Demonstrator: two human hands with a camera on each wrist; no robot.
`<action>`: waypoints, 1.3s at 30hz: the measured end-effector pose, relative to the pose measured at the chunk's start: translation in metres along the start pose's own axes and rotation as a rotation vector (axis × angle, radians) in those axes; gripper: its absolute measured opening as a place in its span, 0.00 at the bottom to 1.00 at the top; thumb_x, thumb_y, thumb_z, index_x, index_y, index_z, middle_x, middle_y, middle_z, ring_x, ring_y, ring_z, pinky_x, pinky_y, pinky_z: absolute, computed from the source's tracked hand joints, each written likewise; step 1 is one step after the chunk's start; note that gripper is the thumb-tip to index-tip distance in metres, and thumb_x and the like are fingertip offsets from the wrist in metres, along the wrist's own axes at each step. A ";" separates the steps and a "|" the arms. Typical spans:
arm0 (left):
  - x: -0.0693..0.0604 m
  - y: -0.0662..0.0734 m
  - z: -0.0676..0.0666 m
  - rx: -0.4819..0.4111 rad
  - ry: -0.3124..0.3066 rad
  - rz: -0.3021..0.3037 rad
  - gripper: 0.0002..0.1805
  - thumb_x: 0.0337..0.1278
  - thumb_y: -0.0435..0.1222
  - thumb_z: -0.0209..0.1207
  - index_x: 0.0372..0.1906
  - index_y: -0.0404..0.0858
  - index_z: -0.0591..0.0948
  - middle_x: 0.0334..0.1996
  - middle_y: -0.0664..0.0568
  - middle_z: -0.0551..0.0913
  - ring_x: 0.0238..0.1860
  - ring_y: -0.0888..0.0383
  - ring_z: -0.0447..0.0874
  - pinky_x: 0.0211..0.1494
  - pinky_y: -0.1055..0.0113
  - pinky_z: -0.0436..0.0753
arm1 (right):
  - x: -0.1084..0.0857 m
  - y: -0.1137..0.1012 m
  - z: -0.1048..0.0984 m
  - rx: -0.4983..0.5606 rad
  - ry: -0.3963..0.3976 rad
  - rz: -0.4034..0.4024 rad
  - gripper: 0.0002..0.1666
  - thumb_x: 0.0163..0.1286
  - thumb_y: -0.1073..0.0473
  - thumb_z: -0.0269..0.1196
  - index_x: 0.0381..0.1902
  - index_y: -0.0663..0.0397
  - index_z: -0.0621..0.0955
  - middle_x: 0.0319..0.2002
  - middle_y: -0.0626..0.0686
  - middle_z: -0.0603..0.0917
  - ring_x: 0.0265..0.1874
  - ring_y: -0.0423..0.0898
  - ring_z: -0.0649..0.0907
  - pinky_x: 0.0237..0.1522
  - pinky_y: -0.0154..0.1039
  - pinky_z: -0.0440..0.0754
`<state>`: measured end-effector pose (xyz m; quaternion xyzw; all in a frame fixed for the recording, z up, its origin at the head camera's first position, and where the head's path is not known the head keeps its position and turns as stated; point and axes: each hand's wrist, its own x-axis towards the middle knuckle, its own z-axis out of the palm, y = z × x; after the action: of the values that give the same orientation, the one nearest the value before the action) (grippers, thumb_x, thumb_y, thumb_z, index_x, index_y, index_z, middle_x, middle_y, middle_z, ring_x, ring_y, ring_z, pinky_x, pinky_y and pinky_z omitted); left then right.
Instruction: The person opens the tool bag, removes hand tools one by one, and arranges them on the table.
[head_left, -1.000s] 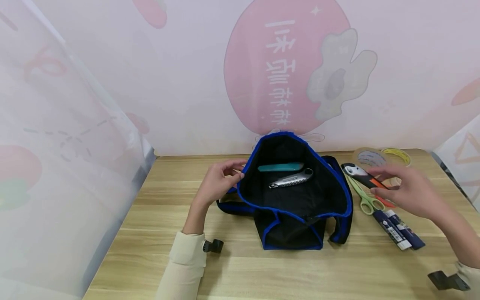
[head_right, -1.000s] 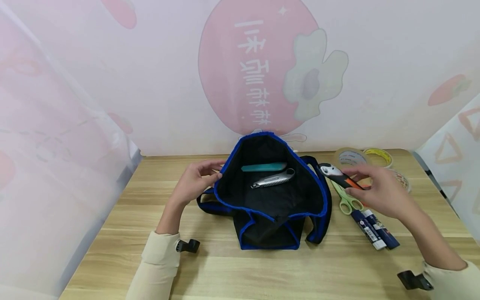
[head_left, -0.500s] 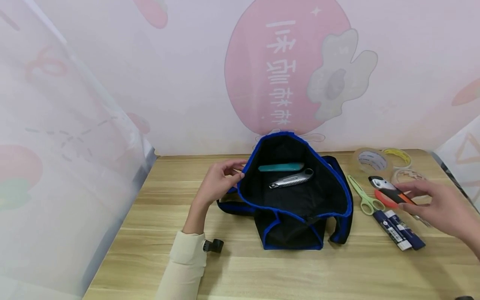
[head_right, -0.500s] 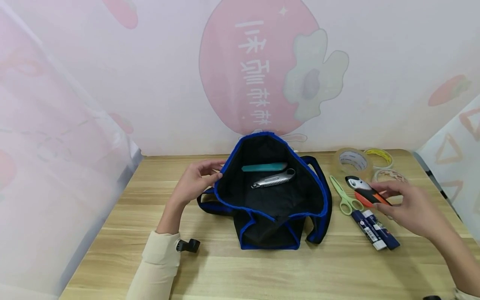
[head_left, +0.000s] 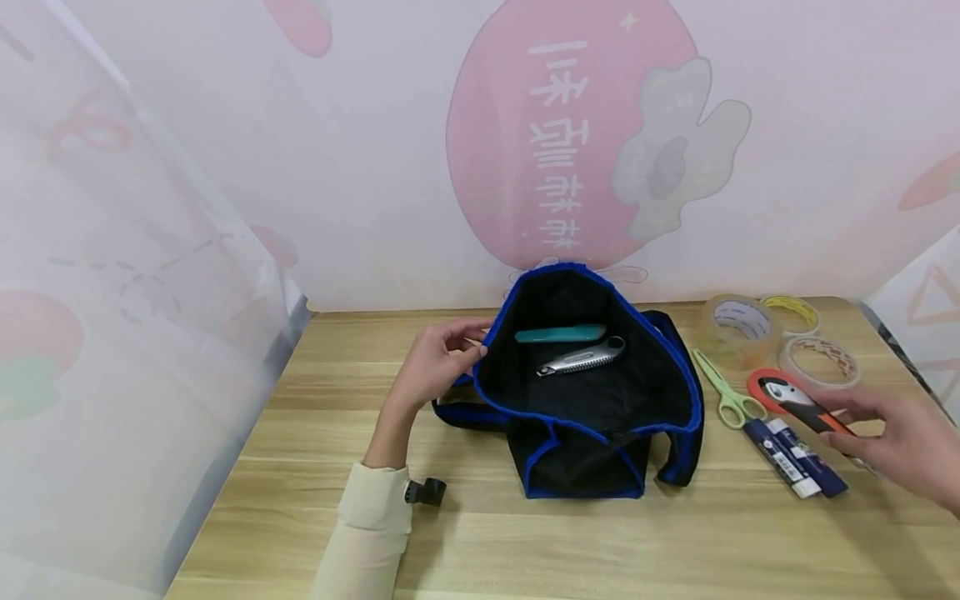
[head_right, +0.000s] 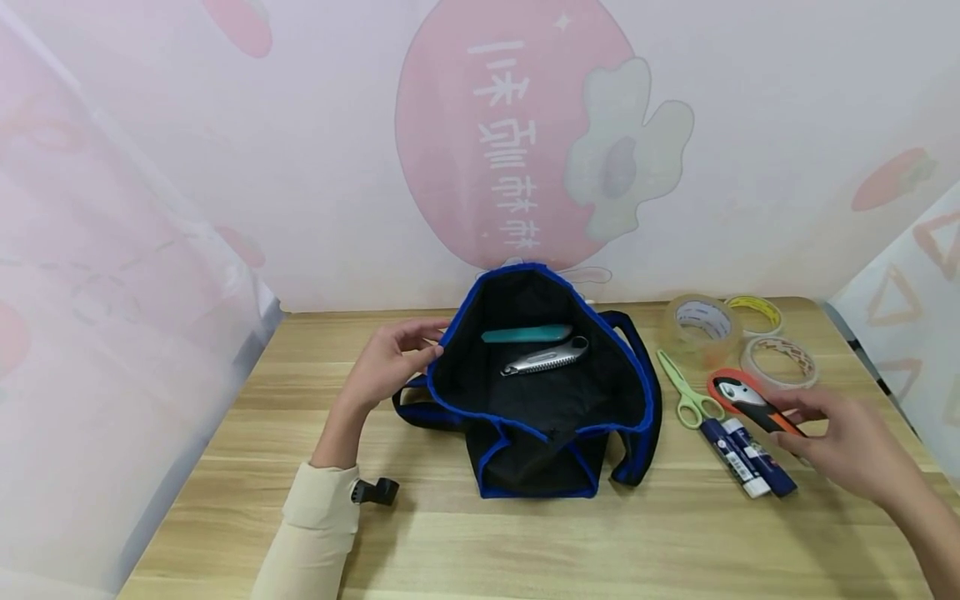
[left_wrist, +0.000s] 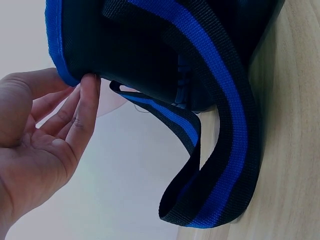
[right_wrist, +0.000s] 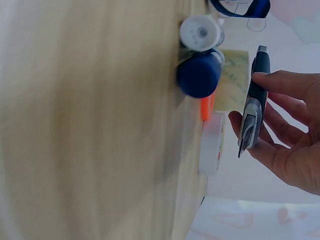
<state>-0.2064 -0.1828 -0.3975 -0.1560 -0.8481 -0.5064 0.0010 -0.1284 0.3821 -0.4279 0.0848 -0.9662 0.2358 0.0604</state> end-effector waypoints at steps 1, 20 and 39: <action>0.000 0.000 0.000 0.002 0.000 0.001 0.20 0.72 0.30 0.65 0.66 0.40 0.85 0.50 0.43 0.91 0.39 0.53 0.90 0.39 0.58 0.92 | -0.002 0.002 0.001 0.004 -0.006 0.009 0.30 0.51 0.72 0.81 0.55 0.70 0.87 0.44 0.74 0.89 0.37 0.70 0.89 0.24 0.28 0.77; -0.001 0.001 0.000 0.003 0.006 0.005 0.20 0.72 0.30 0.65 0.66 0.41 0.86 0.49 0.44 0.91 0.40 0.53 0.90 0.39 0.49 0.91 | -0.019 0.037 0.006 -0.059 -0.159 0.169 0.35 0.56 0.66 0.79 0.60 0.76 0.80 0.52 0.79 0.84 0.41 0.71 0.87 0.39 0.64 0.83; -0.001 0.002 0.001 0.012 0.007 0.000 0.20 0.72 0.30 0.65 0.66 0.42 0.86 0.50 0.45 0.91 0.40 0.53 0.89 0.40 0.46 0.91 | -0.011 0.031 0.007 -0.109 -0.246 0.143 0.27 0.61 0.64 0.78 0.54 0.74 0.84 0.39 0.66 0.90 0.34 0.56 0.89 0.34 0.53 0.86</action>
<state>-0.2048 -0.1811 -0.3961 -0.1540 -0.8512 -0.5018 0.0048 -0.1238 0.4072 -0.4499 0.0408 -0.9813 0.1744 -0.0708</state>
